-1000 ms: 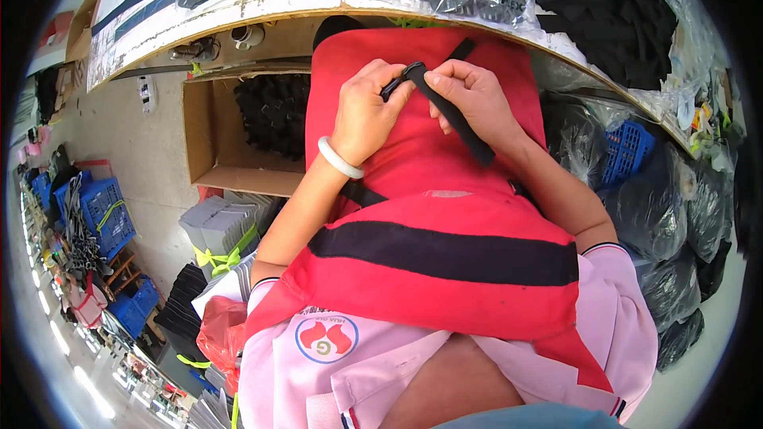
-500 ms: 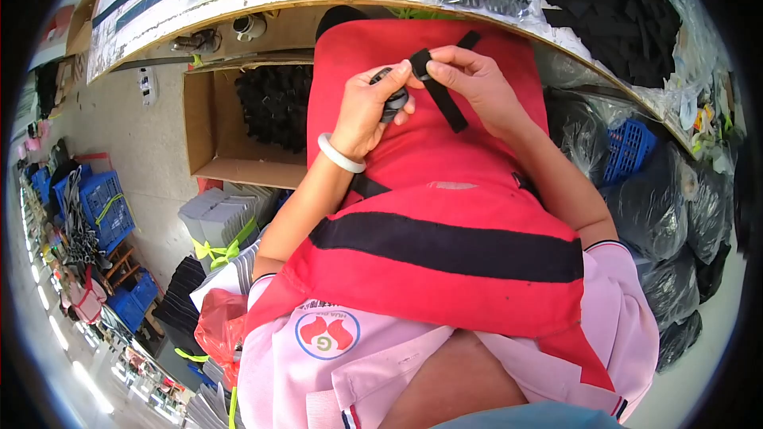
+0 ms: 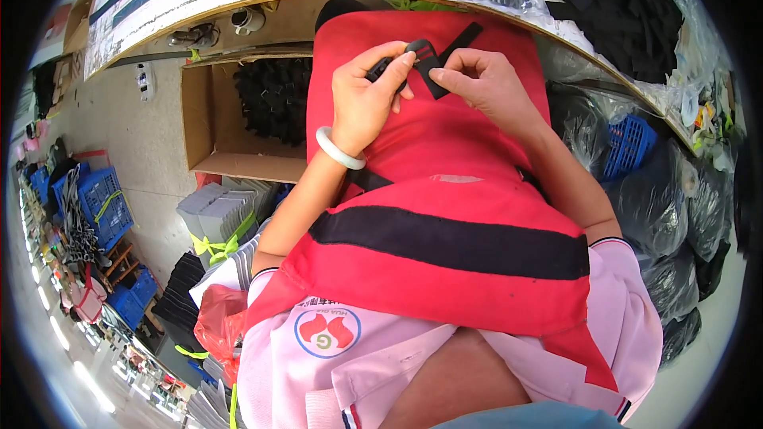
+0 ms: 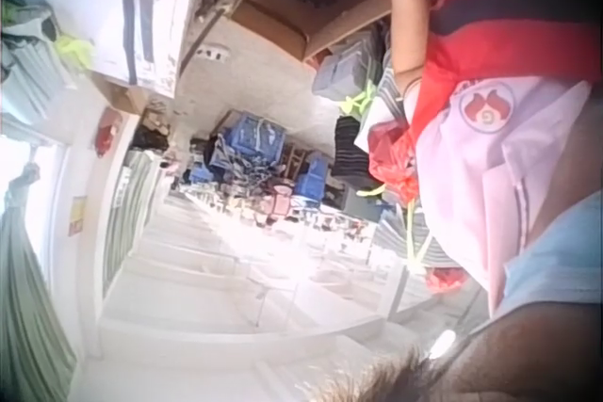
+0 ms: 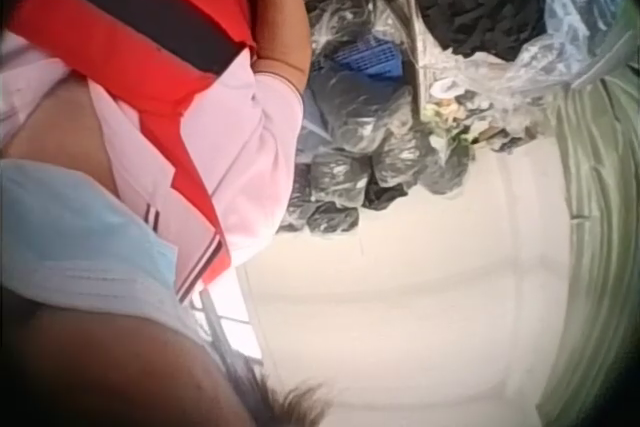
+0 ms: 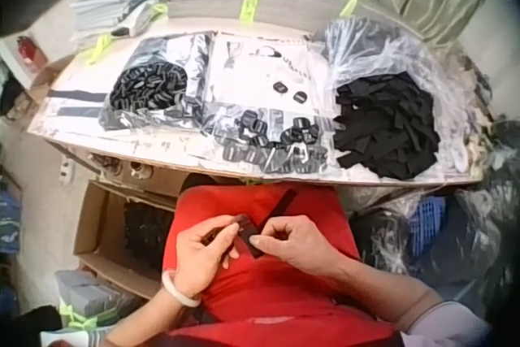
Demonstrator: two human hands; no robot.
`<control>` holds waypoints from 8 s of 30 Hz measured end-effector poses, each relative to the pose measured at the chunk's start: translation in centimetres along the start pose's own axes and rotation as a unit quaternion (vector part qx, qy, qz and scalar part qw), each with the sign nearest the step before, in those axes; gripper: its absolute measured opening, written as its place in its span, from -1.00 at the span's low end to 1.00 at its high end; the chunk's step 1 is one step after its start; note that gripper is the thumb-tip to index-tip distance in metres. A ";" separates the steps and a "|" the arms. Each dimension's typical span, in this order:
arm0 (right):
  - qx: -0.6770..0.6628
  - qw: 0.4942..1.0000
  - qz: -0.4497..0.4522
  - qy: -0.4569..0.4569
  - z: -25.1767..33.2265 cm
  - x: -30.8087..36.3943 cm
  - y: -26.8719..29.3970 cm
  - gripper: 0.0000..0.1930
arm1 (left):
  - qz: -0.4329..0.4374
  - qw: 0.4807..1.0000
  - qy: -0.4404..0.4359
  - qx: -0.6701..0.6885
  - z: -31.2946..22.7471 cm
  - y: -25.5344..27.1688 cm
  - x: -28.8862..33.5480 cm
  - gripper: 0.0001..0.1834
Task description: The recorder is assembling black plastic buckles onto nylon fabric straps at a factory workbench.
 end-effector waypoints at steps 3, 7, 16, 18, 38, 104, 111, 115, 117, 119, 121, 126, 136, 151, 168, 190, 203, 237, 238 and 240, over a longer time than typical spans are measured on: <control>-0.056 0.998 -0.011 -0.020 -0.5 -0.4 -0.5 -0.79 | 0.020 0.998 -0.058 -0.029 -0.8 -0.6 0.6 -0.84; -0.198 0.980 -0.004 0.023 -0.1 -0.7 -0.5 -0.79 | 0.022 0.996 -0.080 -0.034 -1.4 -0.3 0.4 -0.86; -0.145 0.986 0.062 0.056 0.3 -0.5 -0.6 -0.81 | 0.100 0.942 -0.269 -0.176 -5.0 -1.2 2.8 -0.84; -0.142 0.984 0.010 0.103 0.8 -0.4 0.3 -0.81 | 0.108 0.943 -0.263 -0.174 -5.2 -1.5 3.0 -0.83; -0.226 0.969 -0.003 0.103 -0.5 -1.9 -0.9 -0.87 | 0.108 0.955 -0.235 -0.148 -5.2 -0.1 4.6 -0.87; -0.216 0.963 -0.040 0.159 3.1 -0.1 -0.6 -0.89 | -0.044 0.998 -0.007 0.042 -0.1 1.7 -0.1 -0.80; -0.160 0.987 0.022 0.009 0.5 -1.4 -2.2 -0.85 | -0.053 0.997 -0.056 0.021 -0.6 1.8 0.5 -0.84; -0.200 0.979 0.030 -0.019 0.0 -1.7 -2.7 -0.83 | -0.064 0.994 -0.091 0.010 -1.3 1.9 0.6 -0.84; -0.208 0.977 0.029 -0.026 -0.1 -1.7 -2.8 -0.83 | -0.066 0.993 -0.102 -0.002 -1.5 1.8 0.7 -0.85; -0.216 0.975 0.030 -0.034 -0.3 -1.6 -2.9 -0.83 | -0.068 0.991 -0.112 -0.016 -1.6 1.9 0.7 -0.85; -0.217 0.974 0.048 -0.041 -0.5 -1.6 -3.1 -0.82 | -0.069 0.989 -0.124 -0.032 -1.7 1.9 0.8 -0.83; -0.275 0.961 0.017 0.010 0.0 -1.6 -3.0 -0.82 | -0.054 0.987 -0.149 -0.038 -1.7 1.8 1.0 -0.85; -0.161 0.972 0.169 -0.019 -0.1 -1.6 -3.3 -0.79 | 0.054 0.948 -0.250 -0.191 -4.6 0.9 3.2 -0.82; -0.194 0.975 0.045 0.095 1.4 -1.5 -2.8 -0.89 | 0.094 0.940 -0.258 -0.200 -6.8 0.3 5.1 -0.81; 0.010 0.986 0.162 0.035 0.9 -1.6 -10.6 -0.79 | -0.104 0.967 -0.162 -0.168 -1.0 8.7 5.4 -0.77; -0.358 0.879 0.296 -0.106 -3.1 -0.6 -7.7 -0.82 | 0.151 0.977 0.096 0.118 2.6 0.6 3.1 -0.81; 0.433 0.762 -0.407 0.257 3.7 3.1 20.3 -0.74 | 0.078 0.942 0.220 0.241 6.5 -0.7 1.3 -0.75; -0.123 0.983 0.069 -0.114 0.2 -3.4 -1.4 -0.81 | -0.042 0.966 -0.195 -0.165 -1.5 2.0 -2.2 -0.82; -0.127 0.983 0.054 -0.124 -0.8 -3.5 -0.8 -0.83 | -0.034 0.959 -0.230 -0.161 -1.3 1.7 -2.3 -0.83; -0.210 0.970 0.078 -0.094 -0.8 -3.9 -1.8 -0.87 | -0.047 0.946 -0.276 -0.165 -1.8 2.3 -1.5 -0.85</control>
Point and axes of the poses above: each hand's wrist, its own x-axis away from the middle knuckle, its own y-axis out of the back of the hand, z = x × y, the point moved 9 cm from there along -x, towards the middle knuckle, and after that the axes turned 6 degrees about -y, right-handed, at the moved point
